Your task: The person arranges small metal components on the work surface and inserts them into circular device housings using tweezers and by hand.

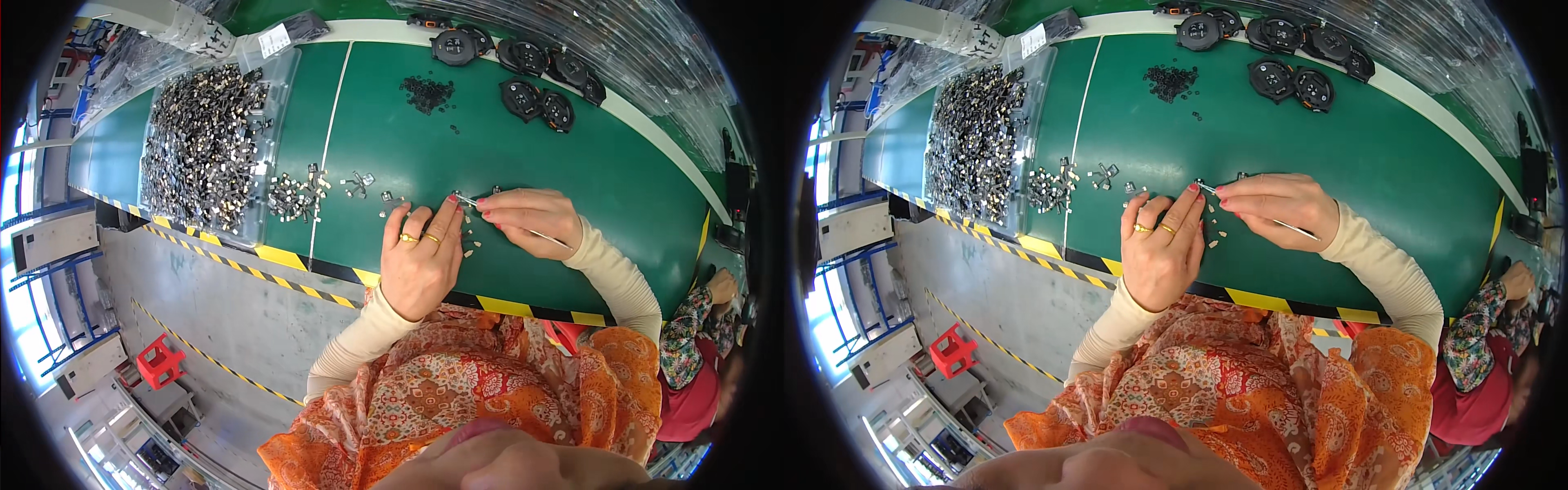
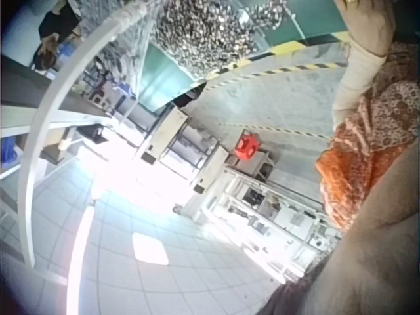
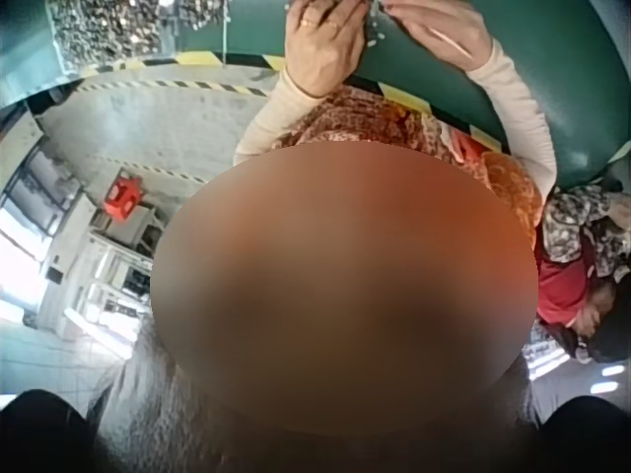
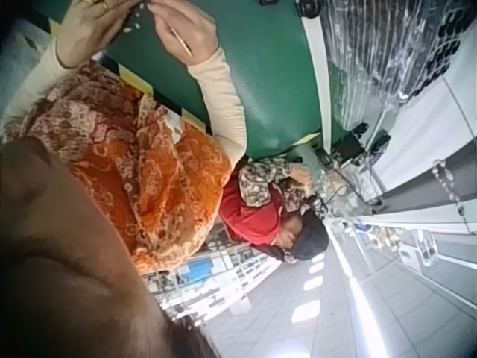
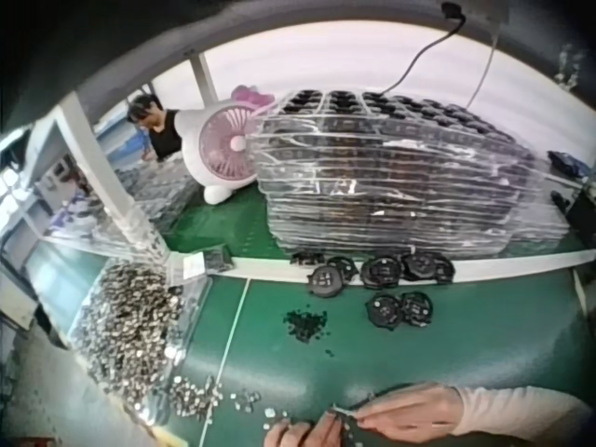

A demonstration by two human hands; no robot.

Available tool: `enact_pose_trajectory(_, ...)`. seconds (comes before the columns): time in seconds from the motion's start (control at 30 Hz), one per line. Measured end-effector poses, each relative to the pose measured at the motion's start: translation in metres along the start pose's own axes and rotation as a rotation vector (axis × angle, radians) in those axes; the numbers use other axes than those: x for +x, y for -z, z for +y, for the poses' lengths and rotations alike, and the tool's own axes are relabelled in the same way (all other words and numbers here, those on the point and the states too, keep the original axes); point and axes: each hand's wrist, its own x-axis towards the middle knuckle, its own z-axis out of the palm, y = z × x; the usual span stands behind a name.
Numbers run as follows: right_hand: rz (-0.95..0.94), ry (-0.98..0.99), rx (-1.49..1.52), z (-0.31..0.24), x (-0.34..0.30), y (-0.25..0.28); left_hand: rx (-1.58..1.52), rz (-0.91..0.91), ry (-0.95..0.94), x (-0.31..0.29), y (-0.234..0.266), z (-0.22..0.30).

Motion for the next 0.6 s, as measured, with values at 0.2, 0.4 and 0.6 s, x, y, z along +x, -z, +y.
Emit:
enact_pose_trajectory(0.2,-0.029,-0.010,-0.001,-0.0044,0.0000,-0.0030,-0.013,0.009,-0.015,0.0021,0.0037,-0.0057)
enact_pose_trajectory(0.4,0.035,-0.049,0.019,-0.0034,-0.0032,-0.0044,-0.001,0.000,-0.038,0.0029,0.0040,-0.0060)
enact_pose_trajectory(0.6,0.059,-0.036,-0.009,-0.0040,-0.0022,-0.0059,-0.023,-0.002,-0.012,0.0034,0.0044,-0.0054)
